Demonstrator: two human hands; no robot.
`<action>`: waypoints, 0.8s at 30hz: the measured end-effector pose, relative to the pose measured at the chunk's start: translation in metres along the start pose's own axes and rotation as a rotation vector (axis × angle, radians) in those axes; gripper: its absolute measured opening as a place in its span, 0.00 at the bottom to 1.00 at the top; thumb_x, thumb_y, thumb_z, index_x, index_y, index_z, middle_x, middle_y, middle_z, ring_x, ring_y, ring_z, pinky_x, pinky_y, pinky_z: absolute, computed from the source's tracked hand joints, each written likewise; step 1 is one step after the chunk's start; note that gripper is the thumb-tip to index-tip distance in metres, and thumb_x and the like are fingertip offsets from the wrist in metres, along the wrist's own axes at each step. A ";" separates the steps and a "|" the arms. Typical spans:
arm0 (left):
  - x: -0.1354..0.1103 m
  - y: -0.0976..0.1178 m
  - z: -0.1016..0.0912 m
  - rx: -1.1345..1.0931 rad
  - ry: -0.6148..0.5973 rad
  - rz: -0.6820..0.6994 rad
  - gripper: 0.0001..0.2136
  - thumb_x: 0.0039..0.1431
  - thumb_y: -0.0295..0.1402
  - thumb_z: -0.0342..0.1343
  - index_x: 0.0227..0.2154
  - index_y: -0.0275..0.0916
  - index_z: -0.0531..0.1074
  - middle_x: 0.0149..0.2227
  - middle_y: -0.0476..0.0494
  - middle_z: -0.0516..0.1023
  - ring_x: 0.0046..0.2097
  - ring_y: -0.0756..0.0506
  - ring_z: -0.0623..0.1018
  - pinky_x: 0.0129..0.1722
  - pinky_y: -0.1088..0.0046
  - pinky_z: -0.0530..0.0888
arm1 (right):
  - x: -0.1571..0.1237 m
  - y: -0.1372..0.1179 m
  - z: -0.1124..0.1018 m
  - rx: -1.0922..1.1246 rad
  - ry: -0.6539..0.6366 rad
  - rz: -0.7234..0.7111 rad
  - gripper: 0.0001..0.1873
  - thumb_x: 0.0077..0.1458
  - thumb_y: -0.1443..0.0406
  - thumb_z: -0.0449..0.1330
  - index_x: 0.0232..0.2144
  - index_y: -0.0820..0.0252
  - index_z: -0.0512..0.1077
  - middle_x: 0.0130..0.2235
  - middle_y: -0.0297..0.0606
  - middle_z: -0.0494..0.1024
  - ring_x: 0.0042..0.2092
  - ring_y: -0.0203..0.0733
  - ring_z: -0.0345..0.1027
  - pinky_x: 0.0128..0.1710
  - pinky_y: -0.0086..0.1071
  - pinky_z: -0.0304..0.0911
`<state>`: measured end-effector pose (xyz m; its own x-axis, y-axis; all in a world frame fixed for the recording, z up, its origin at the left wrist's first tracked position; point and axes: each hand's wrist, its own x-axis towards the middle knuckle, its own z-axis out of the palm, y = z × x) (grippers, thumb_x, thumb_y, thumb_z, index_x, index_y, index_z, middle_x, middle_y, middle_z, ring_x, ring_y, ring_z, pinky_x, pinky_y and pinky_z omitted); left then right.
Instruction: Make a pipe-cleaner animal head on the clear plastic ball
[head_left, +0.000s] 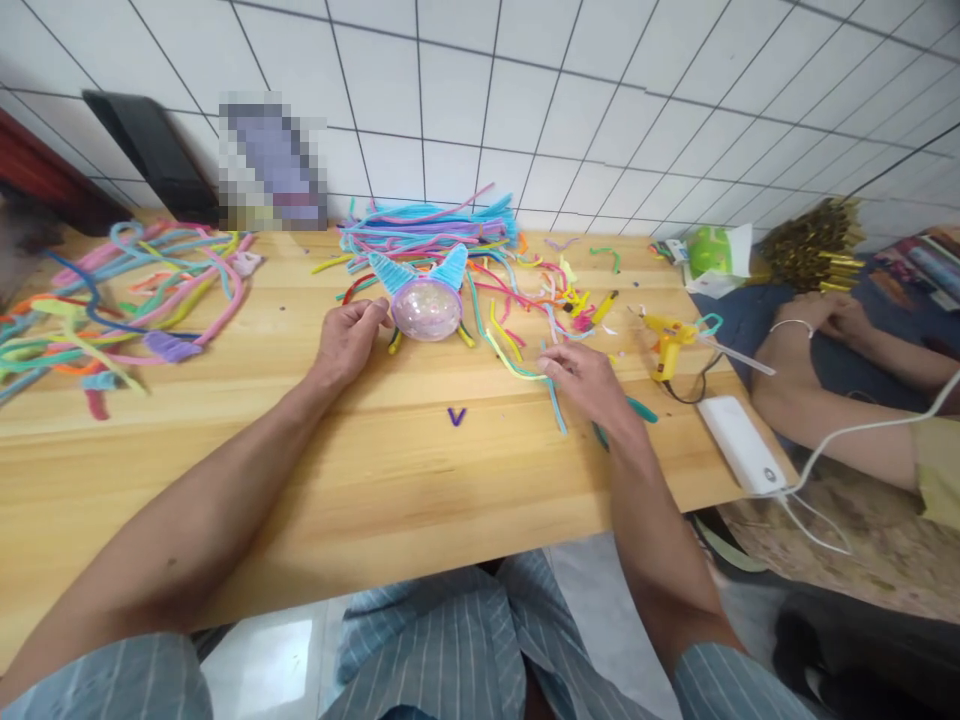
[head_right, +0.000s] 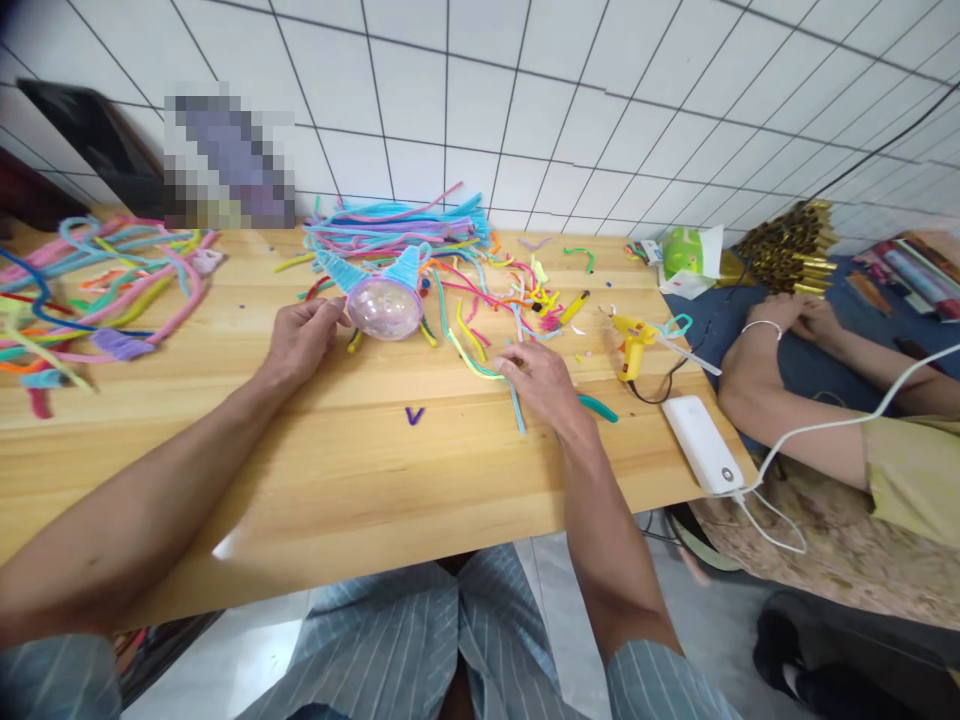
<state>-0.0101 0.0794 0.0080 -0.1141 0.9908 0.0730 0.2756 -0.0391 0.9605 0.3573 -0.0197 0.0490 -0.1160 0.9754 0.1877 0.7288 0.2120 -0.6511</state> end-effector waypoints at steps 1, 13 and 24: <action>0.000 0.000 0.000 -0.007 -0.022 0.020 0.19 0.64 0.49 0.60 0.24 0.41 0.77 0.17 0.53 0.60 0.20 0.51 0.58 0.23 0.71 0.55 | 0.000 0.002 0.001 0.006 0.023 0.005 0.10 0.63 0.58 0.63 0.36 0.53 0.83 0.38 0.38 0.85 0.41 0.47 0.77 0.47 0.41 0.69; 0.007 0.002 0.006 -0.019 -0.046 0.126 0.19 0.65 0.46 0.57 0.22 0.39 0.75 0.18 0.53 0.62 0.23 0.50 0.63 0.26 0.72 0.61 | 0.010 0.020 -0.002 -0.051 0.284 0.111 0.14 0.59 0.59 0.63 0.41 0.57 0.86 0.41 0.41 0.89 0.43 0.49 0.82 0.49 0.43 0.74; 0.016 0.000 0.010 -0.052 -0.064 0.181 0.18 0.65 0.40 0.54 0.21 0.39 0.76 0.21 0.50 0.72 0.28 0.48 0.69 0.33 0.70 0.65 | -0.026 -0.008 -0.029 -0.308 0.395 0.027 0.12 0.61 0.58 0.63 0.40 0.56 0.84 0.50 0.47 0.87 0.54 0.54 0.80 0.53 0.47 0.75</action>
<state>-0.0025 0.0961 0.0070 -0.0054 0.9732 0.2298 0.2366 -0.2220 0.9459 0.3738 -0.0482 0.0705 0.1271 0.8697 0.4769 0.9003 0.1006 -0.4234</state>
